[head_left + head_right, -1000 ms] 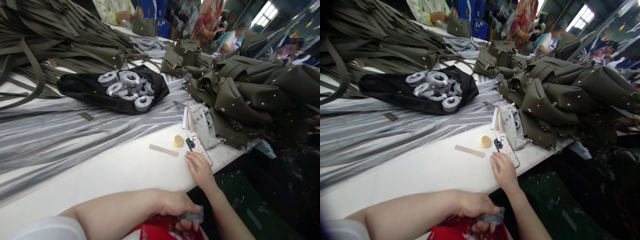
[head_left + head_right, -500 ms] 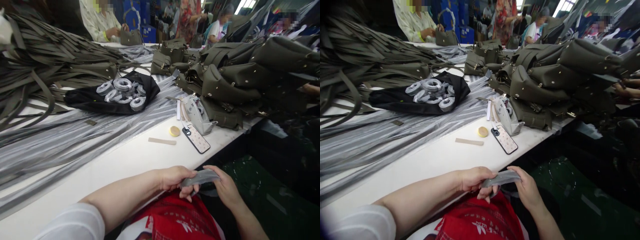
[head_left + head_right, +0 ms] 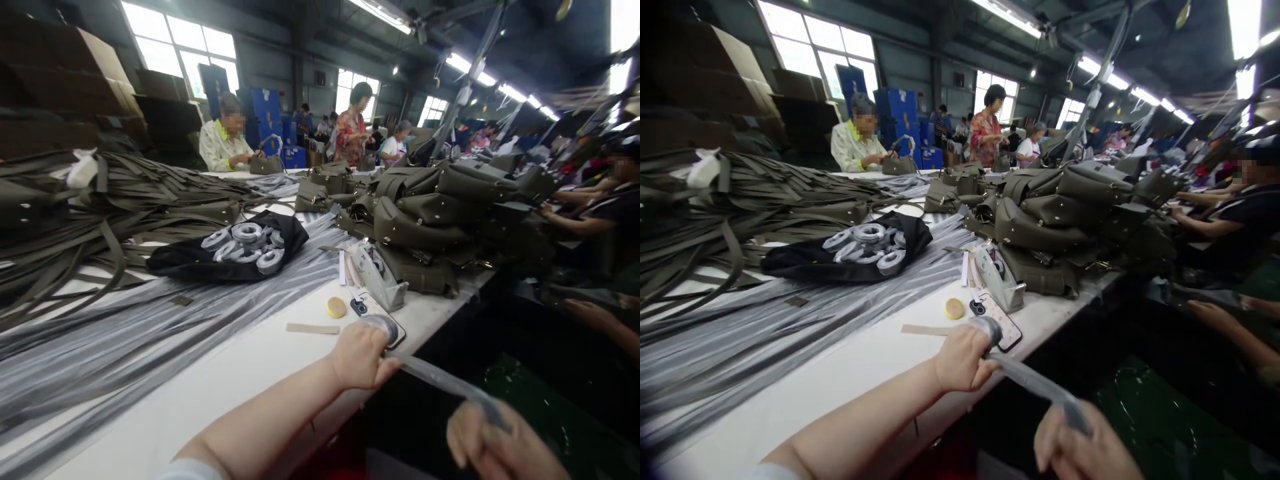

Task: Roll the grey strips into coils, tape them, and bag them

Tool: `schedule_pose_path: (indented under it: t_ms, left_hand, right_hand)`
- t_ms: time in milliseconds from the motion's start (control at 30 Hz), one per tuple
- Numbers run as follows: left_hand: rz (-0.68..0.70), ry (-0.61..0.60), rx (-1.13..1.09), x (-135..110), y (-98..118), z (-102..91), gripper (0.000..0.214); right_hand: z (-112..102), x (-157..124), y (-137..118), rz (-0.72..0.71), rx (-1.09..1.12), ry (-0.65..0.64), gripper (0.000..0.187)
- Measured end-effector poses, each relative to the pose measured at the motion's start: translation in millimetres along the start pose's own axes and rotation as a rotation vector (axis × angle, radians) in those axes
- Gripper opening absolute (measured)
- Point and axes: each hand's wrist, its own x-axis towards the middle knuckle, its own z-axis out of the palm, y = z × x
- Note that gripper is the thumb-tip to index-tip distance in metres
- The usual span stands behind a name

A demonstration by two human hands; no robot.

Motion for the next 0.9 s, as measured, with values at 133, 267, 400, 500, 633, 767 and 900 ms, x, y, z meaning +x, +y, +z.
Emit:
schedule_pose_path:
  t_ms: [133,267,400,500,633,767,900]
  left_hand:
    - [-0.193,-0.240,-0.216,-3,11,5.0,0.059]
    - [-0.511,-0.481,-0.985,-1,18,-6.8,0.066]
    - [-0.539,-0.440,-1.488,4,14,-25.6,0.065]
    - [-0.367,-0.101,-1.445,8,2,-38.3,0.061]
    - [-0.116,0.288,-0.583,7,-17,-36.1,0.055]
    - [0.044,-0.008,-0.127,4,-14,-21.4,0.057]
    - [-0.177,-0.281,-0.371,5,4,-19.5,0.058]
  right_hand:
    - [-42,30,-18,-0.070,-0.421,0.377,0.030]
    - [-2,53,-10,-0.230,-0.534,0.231,0.061]
    - [62,67,16,-0.092,-0.240,0.084,0.036]
    - [94,62,22,0.023,-0.069,-0.187,0.050]
    - [87,31,0,0.034,0.132,-0.407,0.044]
    - [16,20,-28,-0.067,0.288,0.058,0.038]
    - [-47,36,-32,0.032,-0.281,0.273,0.028]
